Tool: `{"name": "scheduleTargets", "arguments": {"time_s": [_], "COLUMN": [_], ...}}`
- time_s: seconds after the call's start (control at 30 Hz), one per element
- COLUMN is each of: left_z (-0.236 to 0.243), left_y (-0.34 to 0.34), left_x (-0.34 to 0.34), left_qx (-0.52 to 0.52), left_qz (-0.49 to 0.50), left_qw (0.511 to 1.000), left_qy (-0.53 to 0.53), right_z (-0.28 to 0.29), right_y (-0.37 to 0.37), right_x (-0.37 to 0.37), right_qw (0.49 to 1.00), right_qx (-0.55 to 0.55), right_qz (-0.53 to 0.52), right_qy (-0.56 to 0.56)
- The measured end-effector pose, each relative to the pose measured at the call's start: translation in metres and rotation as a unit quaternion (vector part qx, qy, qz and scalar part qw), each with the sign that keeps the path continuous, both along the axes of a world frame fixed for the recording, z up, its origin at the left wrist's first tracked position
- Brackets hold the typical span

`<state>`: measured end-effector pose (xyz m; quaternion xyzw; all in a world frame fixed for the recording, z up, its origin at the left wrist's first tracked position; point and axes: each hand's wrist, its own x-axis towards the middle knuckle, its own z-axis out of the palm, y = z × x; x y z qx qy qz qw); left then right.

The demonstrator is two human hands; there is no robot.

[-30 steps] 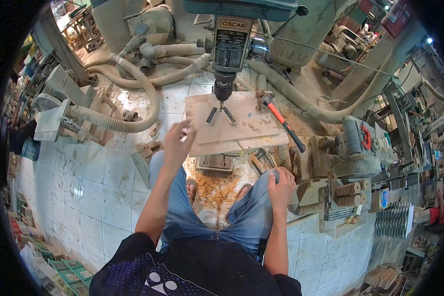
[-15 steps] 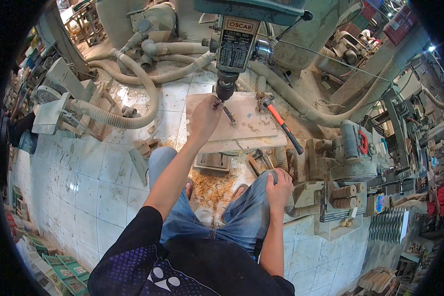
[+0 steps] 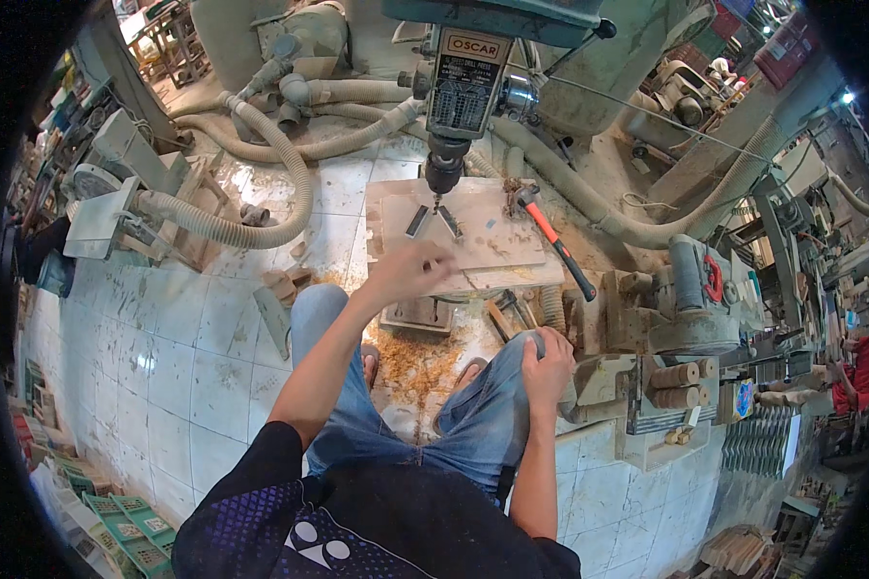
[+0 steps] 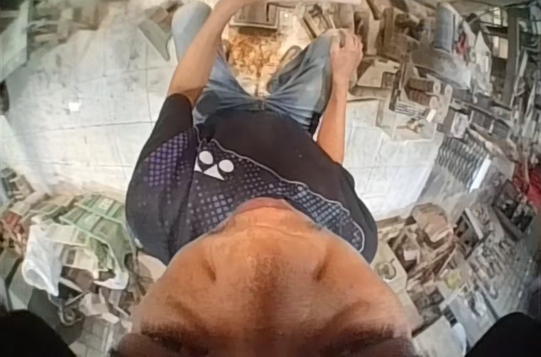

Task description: Drilling holes in various wooden components using a stationary drill press.

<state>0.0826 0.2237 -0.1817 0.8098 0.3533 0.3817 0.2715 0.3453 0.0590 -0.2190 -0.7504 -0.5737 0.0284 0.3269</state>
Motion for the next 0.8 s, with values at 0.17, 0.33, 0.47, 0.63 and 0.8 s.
{"name": "scheduleTargets", "arguments": {"time_s": [0.17, 0.33, 0.47, 0.63, 0.8], "left_z": [0.002, 0.000, -0.005, -0.003, -0.012], "left_y": [0.039, 0.062, 0.067, 0.045, -0.007], "left_x": [0.011, 0.023, 0.019, 0.001, 0.005], "left_qx": [-0.069, -0.030, -0.039, -0.047, -0.077], "left_qz": [0.247, 0.248, 0.264, 0.229, -0.121], "left_qw": [0.963, 0.965, 0.961, 0.971, 0.989], "left_qy": [-0.088, -0.085, -0.067, -0.052, 0.048], "right_z": [0.000, 0.000, -0.002, -0.004, -0.005], "right_y": [0.000, -0.001, -0.001, -0.001, 0.000], "right_x": [0.001, 0.001, 0.002, 0.003, 0.003], "right_qw": [1.000, 1.000, 1.000, 0.999, 1.000], "right_qx": [0.006, 0.011, 0.008, 0.025, 0.018], "right_qz": [-0.004, -0.001, -0.007, 0.001, -0.006], "right_qy": [-0.002, 0.010, 0.014, 0.020, 0.012]}}
